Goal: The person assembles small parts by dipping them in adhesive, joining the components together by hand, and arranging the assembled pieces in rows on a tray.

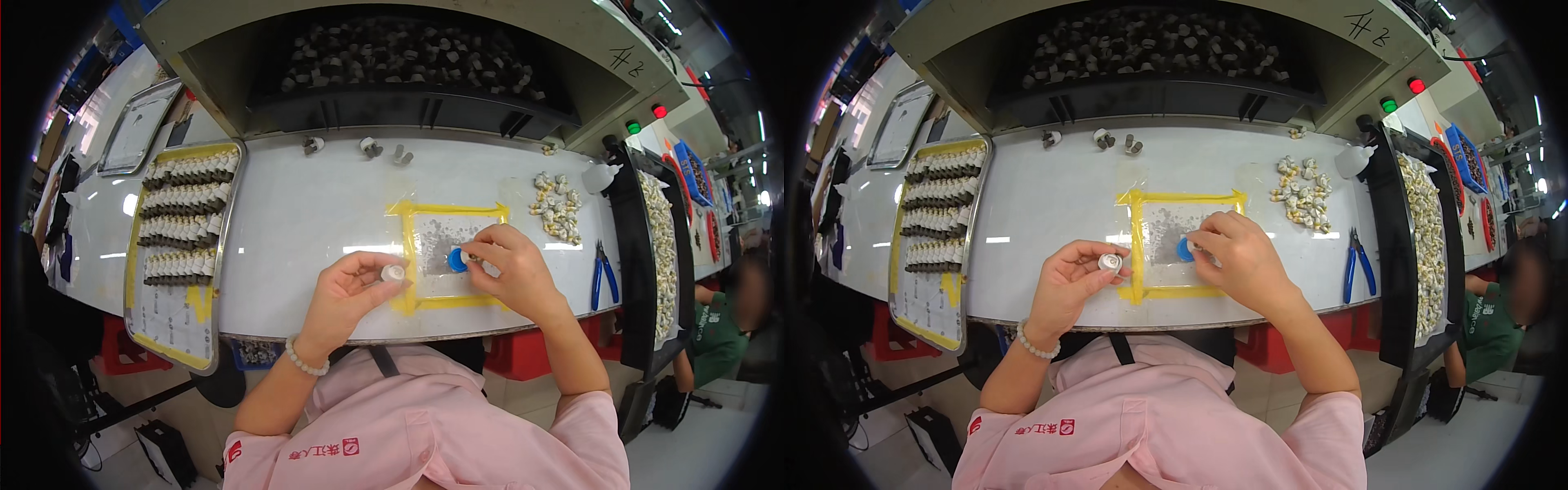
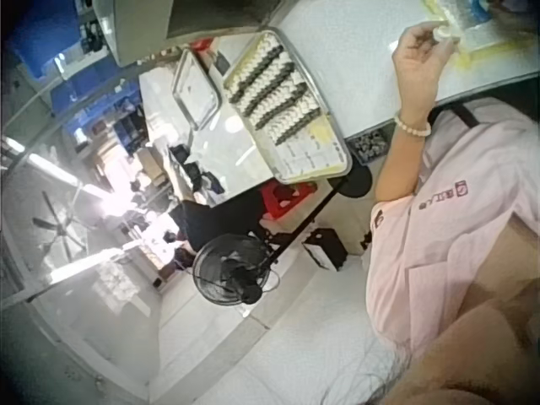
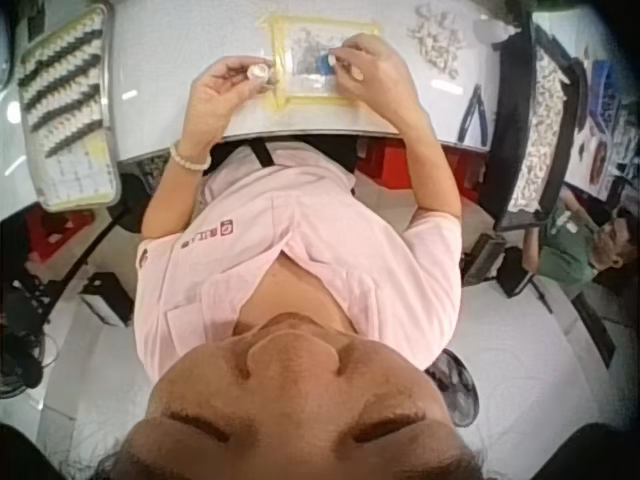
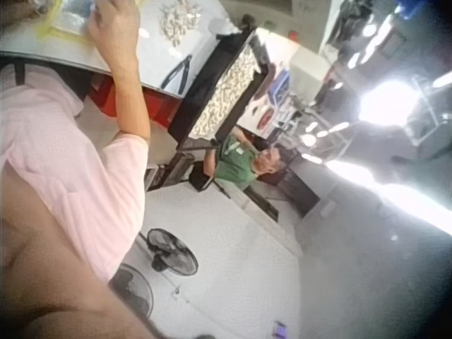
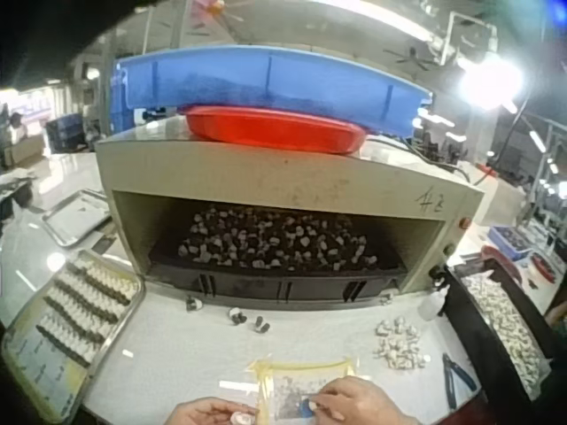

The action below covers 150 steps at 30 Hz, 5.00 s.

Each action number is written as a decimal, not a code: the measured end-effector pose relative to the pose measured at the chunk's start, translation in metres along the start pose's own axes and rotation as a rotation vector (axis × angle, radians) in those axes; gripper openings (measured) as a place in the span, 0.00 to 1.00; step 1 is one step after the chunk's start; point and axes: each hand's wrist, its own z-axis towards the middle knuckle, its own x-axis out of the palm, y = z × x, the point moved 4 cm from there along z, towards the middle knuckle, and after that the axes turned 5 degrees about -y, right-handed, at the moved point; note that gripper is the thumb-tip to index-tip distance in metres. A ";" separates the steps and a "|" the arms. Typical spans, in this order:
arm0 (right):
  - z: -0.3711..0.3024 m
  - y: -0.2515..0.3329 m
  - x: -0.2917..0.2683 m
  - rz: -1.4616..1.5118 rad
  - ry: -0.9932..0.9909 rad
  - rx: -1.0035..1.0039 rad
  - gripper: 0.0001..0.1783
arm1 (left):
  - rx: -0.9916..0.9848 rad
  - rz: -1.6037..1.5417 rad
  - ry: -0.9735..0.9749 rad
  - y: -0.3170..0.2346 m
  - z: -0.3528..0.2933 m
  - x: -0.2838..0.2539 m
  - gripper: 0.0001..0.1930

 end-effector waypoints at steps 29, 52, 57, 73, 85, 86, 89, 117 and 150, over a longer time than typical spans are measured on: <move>-0.005 0.025 0.002 0.551 -0.012 0.166 0.16 | -0.119 -0.326 -0.068 0.042 -0.007 0.016 0.12; -0.012 -0.028 -0.014 0.332 0.010 0.335 0.11 | -0.075 -0.101 -0.085 0.019 -0.013 0.006 0.12; -0.005 -0.064 -0.056 -0.272 -0.243 0.247 0.09 | 0.255 0.215 -0.364 -0.054 -0.045 -0.073 0.12; 0.001 -0.076 -0.027 -0.315 -0.132 0.246 0.13 | 0.283 1.269 -1.198 -0.155 -0.135 -0.316 0.12; -0.019 -0.043 -0.013 -0.464 -0.085 0.014 0.18 | 0.385 1.612 -1.119 -0.157 -0.108 -0.271 0.15; -0.019 -0.040 -0.012 -0.483 -0.100 0.002 0.17 | 0.318 1.440 -1.088 -0.160 -0.093 -0.244 0.17; -0.022 -0.043 -0.013 -0.456 -0.156 0.064 0.16 | 0.481 1.244 -0.754 -0.156 -0.042 -0.167 0.16; -0.016 -0.014 -0.005 0.046 -0.092 0.076 0.12 | -0.159 -0.550 0.046 0.002 -0.015 -0.016 0.15; -0.007 0.010 0.001 0.469 -0.022 0.187 0.15 | -0.133 -0.311 -0.058 0.041 -0.007 0.017 0.12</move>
